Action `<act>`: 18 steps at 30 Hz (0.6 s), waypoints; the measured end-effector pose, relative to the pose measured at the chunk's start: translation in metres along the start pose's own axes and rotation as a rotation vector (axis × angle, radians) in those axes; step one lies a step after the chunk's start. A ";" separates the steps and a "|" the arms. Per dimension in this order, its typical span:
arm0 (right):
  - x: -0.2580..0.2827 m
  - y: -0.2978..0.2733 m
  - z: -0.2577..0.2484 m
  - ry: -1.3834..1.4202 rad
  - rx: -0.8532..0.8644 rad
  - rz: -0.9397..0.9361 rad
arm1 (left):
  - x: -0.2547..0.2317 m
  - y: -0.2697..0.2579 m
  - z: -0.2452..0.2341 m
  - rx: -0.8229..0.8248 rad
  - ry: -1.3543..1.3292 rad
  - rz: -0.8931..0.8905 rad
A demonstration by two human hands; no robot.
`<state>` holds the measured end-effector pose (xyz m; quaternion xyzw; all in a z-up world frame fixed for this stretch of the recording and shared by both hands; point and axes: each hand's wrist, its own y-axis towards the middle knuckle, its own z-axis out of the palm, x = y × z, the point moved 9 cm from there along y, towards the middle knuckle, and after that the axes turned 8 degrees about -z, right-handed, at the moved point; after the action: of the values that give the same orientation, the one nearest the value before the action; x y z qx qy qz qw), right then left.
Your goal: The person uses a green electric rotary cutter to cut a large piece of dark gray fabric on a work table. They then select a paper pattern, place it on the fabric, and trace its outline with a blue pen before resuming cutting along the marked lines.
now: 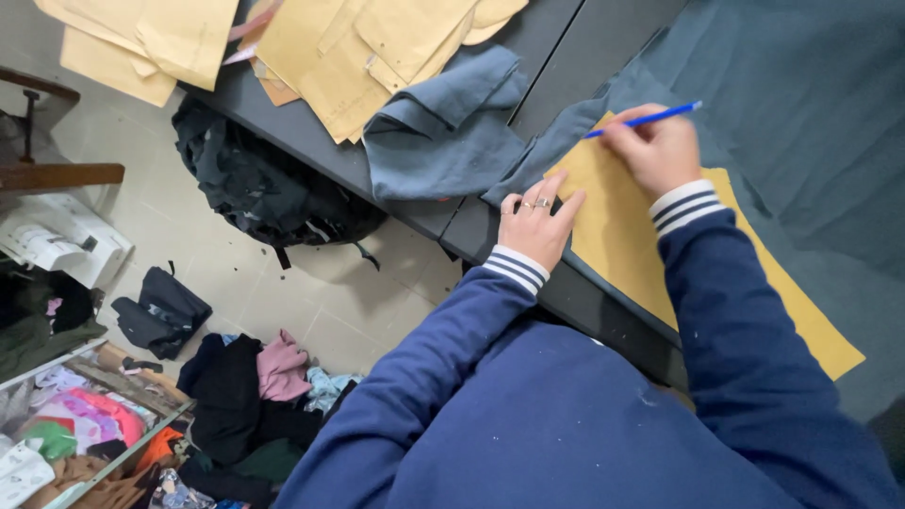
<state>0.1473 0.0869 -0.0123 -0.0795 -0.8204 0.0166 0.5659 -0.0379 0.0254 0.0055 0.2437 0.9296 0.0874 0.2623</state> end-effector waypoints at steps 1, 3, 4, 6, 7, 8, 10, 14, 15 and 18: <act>-0.002 0.007 -0.015 0.009 -0.070 -0.007 | 0.001 0.002 0.002 0.016 0.019 -0.026; -0.013 0.012 -0.026 0.164 -0.132 0.021 | 0.001 0.009 0.000 0.030 0.007 -0.044; -0.022 0.013 -0.033 0.317 -0.191 0.058 | 0.001 0.012 0.001 0.053 -0.010 -0.067; -0.017 0.004 -0.044 0.293 -0.212 0.037 | 0.009 0.026 0.007 0.145 -0.048 -0.163; -0.013 0.003 -0.050 0.268 -0.226 0.014 | 0.019 0.034 0.014 0.233 -0.084 -0.266; -0.008 -0.014 -0.064 0.270 -0.231 0.005 | 0.023 0.040 0.020 0.226 -0.082 -0.258; -0.015 -0.059 -0.105 0.206 -0.400 0.130 | 0.042 0.049 0.031 0.177 -0.275 -0.381; -0.112 -0.202 -0.221 -0.158 -0.485 0.317 | -0.005 0.043 0.062 0.584 -0.589 -0.498; -0.149 -0.255 -0.253 -0.172 -0.601 0.444 | -0.053 0.037 0.055 0.720 -0.930 -0.428; -0.272 -0.407 -0.328 -0.152 -0.732 0.582 | -0.165 0.010 0.023 1.044 -1.328 -0.154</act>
<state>0.5015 -0.3757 -0.0987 -0.4989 -0.7552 -0.1097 0.4108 0.1011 -0.0475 0.0627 0.2705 0.5178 -0.5324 0.6126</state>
